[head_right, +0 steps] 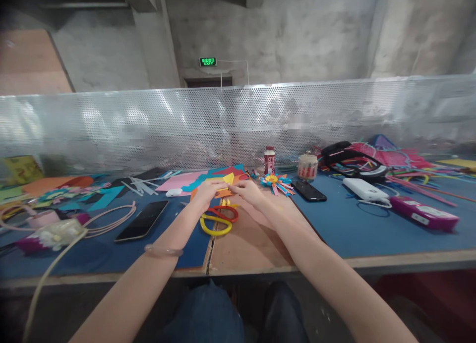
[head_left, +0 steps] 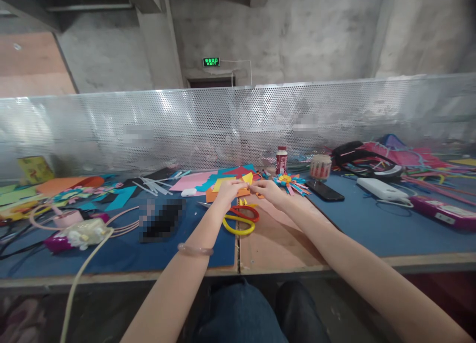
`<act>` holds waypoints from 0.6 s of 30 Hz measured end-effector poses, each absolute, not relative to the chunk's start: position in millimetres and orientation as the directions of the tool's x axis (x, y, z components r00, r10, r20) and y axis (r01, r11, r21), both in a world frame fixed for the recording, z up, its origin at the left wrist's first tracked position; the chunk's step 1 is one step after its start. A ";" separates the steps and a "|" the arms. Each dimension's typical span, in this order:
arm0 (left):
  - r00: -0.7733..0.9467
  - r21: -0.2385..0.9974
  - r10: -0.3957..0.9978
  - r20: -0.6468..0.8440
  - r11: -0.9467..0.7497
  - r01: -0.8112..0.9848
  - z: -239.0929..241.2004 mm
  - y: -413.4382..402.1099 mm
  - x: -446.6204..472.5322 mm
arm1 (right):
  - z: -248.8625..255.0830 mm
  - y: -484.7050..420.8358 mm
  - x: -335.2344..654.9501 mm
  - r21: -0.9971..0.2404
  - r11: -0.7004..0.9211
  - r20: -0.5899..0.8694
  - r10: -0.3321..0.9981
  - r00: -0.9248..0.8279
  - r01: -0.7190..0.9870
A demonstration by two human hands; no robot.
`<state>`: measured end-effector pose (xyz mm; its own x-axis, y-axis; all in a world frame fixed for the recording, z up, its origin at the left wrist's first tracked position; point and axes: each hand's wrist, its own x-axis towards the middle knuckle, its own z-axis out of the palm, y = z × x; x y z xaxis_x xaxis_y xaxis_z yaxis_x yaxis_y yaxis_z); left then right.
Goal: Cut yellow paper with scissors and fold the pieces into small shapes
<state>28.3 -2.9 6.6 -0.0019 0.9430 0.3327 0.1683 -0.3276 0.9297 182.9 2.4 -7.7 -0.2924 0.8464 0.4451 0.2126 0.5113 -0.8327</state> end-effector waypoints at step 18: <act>-0.072 0.926 0.926 0.369 -0.360 0.117 6.5 1.6 26.6 | -4.5 0.4 183.3 -0.838 0.456 0.402 0.887 -0.227 0.298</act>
